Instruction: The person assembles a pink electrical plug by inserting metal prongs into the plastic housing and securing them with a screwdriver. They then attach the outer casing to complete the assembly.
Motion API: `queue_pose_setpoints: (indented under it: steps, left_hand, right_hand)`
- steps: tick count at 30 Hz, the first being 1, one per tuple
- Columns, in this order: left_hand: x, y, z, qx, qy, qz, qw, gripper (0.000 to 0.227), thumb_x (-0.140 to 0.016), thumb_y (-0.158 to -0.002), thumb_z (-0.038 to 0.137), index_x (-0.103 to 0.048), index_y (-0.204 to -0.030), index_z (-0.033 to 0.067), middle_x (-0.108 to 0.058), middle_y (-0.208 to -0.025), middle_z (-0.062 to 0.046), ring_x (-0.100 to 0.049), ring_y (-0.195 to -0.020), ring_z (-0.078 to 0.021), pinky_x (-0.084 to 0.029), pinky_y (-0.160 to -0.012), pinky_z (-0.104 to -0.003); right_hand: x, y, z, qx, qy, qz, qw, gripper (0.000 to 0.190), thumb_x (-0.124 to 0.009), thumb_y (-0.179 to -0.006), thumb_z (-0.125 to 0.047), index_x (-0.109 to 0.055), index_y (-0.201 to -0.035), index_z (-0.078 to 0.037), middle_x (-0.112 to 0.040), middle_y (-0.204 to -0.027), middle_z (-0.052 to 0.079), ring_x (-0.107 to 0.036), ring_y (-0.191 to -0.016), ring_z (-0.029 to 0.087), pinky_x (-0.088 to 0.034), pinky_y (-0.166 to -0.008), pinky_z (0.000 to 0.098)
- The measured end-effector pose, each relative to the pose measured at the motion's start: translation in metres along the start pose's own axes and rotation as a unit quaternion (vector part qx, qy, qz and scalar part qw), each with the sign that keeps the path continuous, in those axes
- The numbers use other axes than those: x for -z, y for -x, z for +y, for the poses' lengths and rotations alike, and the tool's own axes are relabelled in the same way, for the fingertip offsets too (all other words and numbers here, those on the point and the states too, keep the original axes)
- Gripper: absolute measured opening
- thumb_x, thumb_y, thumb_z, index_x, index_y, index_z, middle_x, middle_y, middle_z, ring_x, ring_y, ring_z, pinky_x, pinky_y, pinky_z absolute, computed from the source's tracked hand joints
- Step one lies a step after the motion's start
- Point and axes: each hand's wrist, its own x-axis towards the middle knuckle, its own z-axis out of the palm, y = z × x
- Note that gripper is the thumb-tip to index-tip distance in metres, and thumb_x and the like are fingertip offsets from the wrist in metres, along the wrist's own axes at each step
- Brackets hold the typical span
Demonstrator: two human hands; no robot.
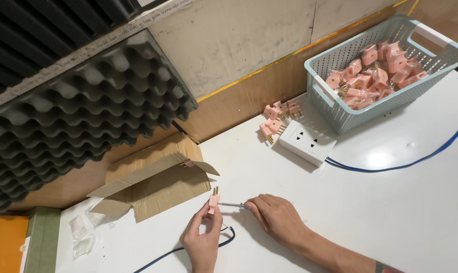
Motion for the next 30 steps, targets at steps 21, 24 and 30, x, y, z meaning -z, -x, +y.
queue_pose_setpoints:
  steps: [21,24,30]
  left_hand:
    - [0.011,-0.009,0.013,0.194,0.133,-0.063,0.970,0.026,-0.091,-0.092,0.012,-0.092,-0.115,-0.0023,-0.085,-0.084,-0.002,-0.069,-0.075,-0.0106,-0.064,-0.077,-0.027]
    - [0.010,-0.007,0.011,0.194,0.131,-0.065,0.970,0.025,-0.091,-0.091,0.011,-0.092,-0.113,-0.0010,-0.085,-0.084,-0.001,-0.070,-0.074,-0.0118,-0.065,-0.077,-0.027]
    - [0.008,-0.004,0.006,0.156,0.098,-0.050,0.982,0.025,-0.092,-0.089,0.012,-0.091,-0.112,0.0009,-0.088,-0.087,-0.001,-0.073,-0.074,-0.0115,-0.066,-0.079,-0.027]
  right_hand:
    - [-0.003,0.005,0.002,-0.058,-0.017,-0.049,0.997,0.039,-0.082,-0.107,-0.038,-0.055,-0.124,-0.014,-0.073,-0.074,0.000,-0.068,-0.067,0.025,-0.054,-0.058,0.0416]
    - [-0.001,0.007,0.004,-0.042,-0.046,-0.020,0.998,0.021,-0.080,-0.102,-0.020,-0.060,-0.106,-0.016,-0.077,-0.086,-0.001,-0.066,-0.065,0.019,-0.052,-0.054,0.0375]
    - [0.018,-0.004,-0.004,0.036,-0.033,0.067,0.997,0.012,-0.082,-0.105,-0.026,-0.076,-0.111,-0.017,-0.079,-0.089,-0.001,-0.075,-0.072,0.016,-0.059,-0.059,0.0321]
